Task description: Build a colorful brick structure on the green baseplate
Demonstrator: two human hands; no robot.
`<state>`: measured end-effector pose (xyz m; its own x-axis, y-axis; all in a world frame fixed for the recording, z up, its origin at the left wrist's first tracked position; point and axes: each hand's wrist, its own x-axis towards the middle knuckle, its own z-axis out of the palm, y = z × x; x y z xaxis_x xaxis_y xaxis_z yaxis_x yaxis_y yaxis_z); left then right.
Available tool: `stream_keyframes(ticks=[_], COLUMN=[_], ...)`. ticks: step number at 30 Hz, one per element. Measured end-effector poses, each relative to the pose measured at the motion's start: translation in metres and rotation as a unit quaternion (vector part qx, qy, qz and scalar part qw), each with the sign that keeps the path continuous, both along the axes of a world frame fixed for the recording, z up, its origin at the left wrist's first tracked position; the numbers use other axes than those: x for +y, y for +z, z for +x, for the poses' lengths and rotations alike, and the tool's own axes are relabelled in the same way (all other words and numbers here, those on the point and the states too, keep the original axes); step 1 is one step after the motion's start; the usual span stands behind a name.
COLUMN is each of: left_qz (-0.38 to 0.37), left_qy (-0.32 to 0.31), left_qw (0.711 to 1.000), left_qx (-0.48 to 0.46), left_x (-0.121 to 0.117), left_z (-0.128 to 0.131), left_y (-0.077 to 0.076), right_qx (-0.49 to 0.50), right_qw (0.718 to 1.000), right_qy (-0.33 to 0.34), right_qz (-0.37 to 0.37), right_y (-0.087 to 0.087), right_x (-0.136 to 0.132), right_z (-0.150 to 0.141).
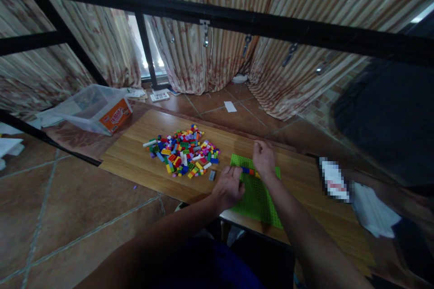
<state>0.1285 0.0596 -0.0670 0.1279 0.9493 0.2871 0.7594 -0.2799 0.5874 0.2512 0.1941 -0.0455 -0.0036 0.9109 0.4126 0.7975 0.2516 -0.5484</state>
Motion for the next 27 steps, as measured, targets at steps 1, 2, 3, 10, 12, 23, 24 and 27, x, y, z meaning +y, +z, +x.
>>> stream_keyframes(ticks=[1, 2, 3, 10, 12, 23, 24, 27], left_qz=[0.001, 0.004, 0.008, 0.029, 0.037, 0.11, 0.101, 0.067], left_qy=[0.001, 0.0, -0.002, 0.007, 0.017, -0.062, -0.096, -0.171], left_qw=[1.0, 1.0, 1.0, 0.999, 0.998, 0.987, 0.987, 0.983], left_qx=[0.002, 0.003, 0.003, -0.029, -0.048, -0.1, -0.081, -0.005], left_x=[0.0, 0.0, 0.0, -0.001, -0.003, 0.027, 0.039, 0.073], left_z=[0.0, 0.0, 0.0, 0.001, 0.0, 0.008, 0.012, 0.024], left_y=[0.0, 0.0, 0.0, -0.003, -0.002, 0.047, 0.052, 0.058], right_qx=[-0.007, -0.016, -0.028, -0.157, -0.179, -0.175, -0.169, -0.153], right_qw=[1.0, 1.0, 0.999, 0.986, 0.982, 0.982, 0.983, 0.986], right_qy=[0.006, 0.013, 0.021, 0.051, 0.067, 0.057, 0.051, 0.035], right_qz=[0.0, -0.001, -0.002, -0.017, -0.012, -0.038, -0.044, -0.057], right_y=[-0.003, -0.005, -0.008, -0.023, -0.023, -0.032, -0.036, -0.042], right_x=[0.001, 0.001, 0.0, -0.008, -0.009, -0.011, -0.011, -0.01], right_z=[-0.01, -0.019, -0.027, -0.044, -0.044, -0.049, -0.05, -0.052])
